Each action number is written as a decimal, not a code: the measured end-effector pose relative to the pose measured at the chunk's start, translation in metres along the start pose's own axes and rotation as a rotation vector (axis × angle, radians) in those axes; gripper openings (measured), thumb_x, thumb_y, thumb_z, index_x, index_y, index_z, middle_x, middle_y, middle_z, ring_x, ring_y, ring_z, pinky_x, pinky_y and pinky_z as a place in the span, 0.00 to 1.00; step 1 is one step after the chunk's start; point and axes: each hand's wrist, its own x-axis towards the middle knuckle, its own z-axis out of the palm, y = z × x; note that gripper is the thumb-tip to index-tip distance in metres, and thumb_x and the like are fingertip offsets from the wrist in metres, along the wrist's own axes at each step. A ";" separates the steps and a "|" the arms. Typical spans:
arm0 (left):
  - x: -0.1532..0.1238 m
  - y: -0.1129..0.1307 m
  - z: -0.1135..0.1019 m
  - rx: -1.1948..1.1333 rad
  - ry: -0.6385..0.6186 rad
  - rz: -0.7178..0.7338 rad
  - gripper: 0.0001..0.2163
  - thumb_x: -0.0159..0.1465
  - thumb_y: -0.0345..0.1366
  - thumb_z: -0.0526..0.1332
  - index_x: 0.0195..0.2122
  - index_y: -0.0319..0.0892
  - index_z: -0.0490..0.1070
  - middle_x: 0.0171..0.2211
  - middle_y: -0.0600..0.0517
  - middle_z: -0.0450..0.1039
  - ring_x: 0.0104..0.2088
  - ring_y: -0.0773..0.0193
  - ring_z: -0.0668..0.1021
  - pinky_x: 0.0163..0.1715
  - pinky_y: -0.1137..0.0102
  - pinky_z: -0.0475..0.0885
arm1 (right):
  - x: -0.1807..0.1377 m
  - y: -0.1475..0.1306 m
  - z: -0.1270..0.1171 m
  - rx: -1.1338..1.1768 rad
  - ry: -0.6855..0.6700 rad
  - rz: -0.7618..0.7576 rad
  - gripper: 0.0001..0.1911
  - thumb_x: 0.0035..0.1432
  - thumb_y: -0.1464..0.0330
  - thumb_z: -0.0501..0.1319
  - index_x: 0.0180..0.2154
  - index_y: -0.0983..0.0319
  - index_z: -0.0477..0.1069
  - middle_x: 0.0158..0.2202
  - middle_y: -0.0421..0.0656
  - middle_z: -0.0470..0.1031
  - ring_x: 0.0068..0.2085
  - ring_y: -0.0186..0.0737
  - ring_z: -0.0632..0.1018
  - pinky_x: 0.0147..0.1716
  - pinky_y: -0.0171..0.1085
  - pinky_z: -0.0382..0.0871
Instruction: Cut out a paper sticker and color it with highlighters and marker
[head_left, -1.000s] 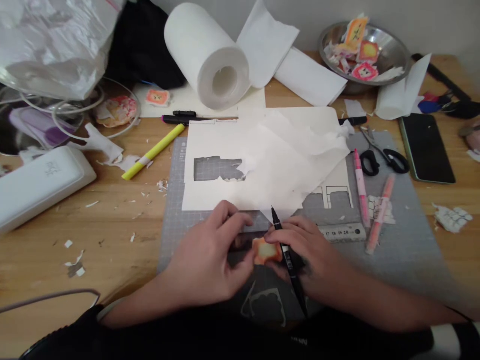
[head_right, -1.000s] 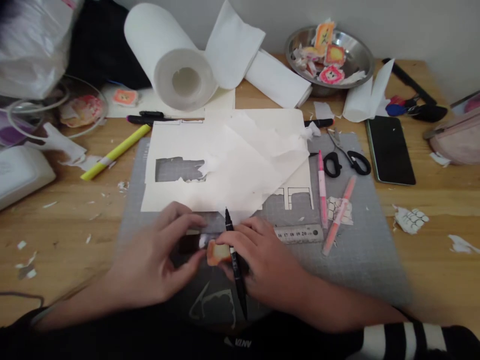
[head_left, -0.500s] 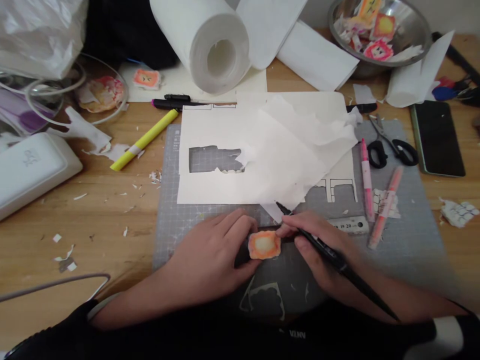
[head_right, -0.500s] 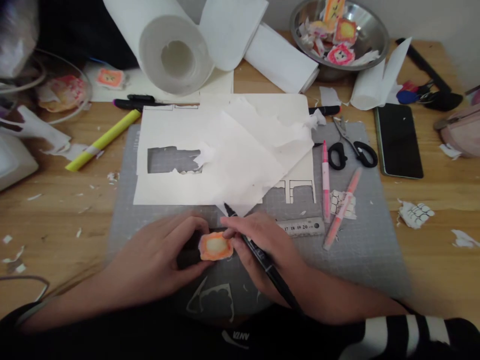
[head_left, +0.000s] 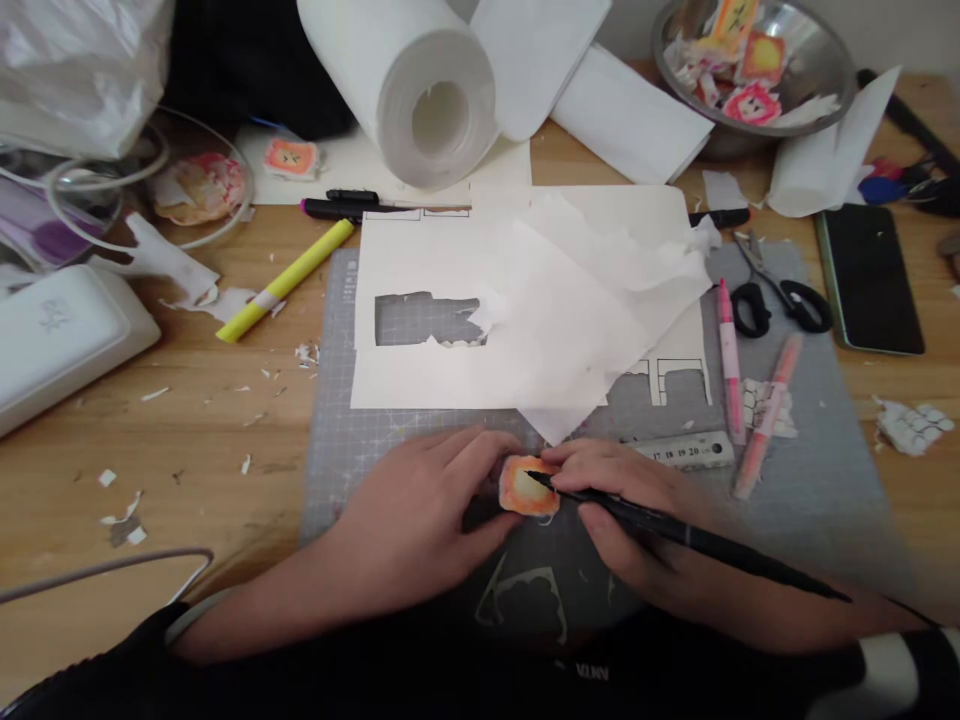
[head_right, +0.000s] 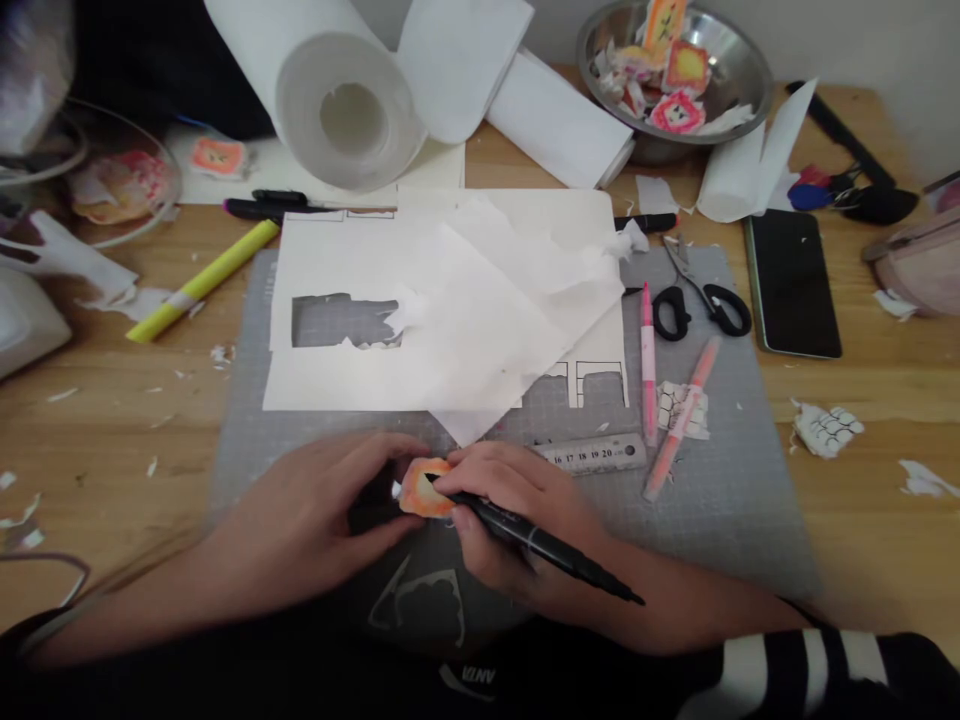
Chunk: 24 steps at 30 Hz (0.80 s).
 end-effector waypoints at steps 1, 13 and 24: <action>0.000 0.000 0.000 0.000 -0.008 0.003 0.13 0.61 0.39 0.59 0.46 0.47 0.64 0.41 0.55 0.75 0.39 0.62 0.76 0.35 0.68 0.69 | -0.001 0.000 0.000 -0.004 -0.014 0.021 0.13 0.60 0.75 0.52 0.45 0.59 0.65 0.44 0.42 0.76 0.49 0.34 0.74 0.51 0.33 0.68; 0.001 -0.002 0.002 0.044 -0.038 0.005 0.10 0.63 0.39 0.57 0.45 0.45 0.66 0.40 0.53 0.75 0.39 0.60 0.76 0.35 0.68 0.69 | 0.002 -0.004 -0.001 -0.031 0.013 0.087 0.10 0.58 0.74 0.54 0.41 0.59 0.68 0.40 0.41 0.78 0.45 0.35 0.77 0.47 0.33 0.72; 0.001 -0.002 0.001 0.053 -0.020 0.044 0.09 0.63 0.37 0.57 0.44 0.44 0.65 0.39 0.53 0.74 0.38 0.61 0.76 0.35 0.67 0.69 | 0.003 0.000 0.001 -0.020 -0.012 0.065 0.11 0.58 0.75 0.53 0.41 0.60 0.68 0.40 0.42 0.78 0.44 0.36 0.77 0.47 0.35 0.72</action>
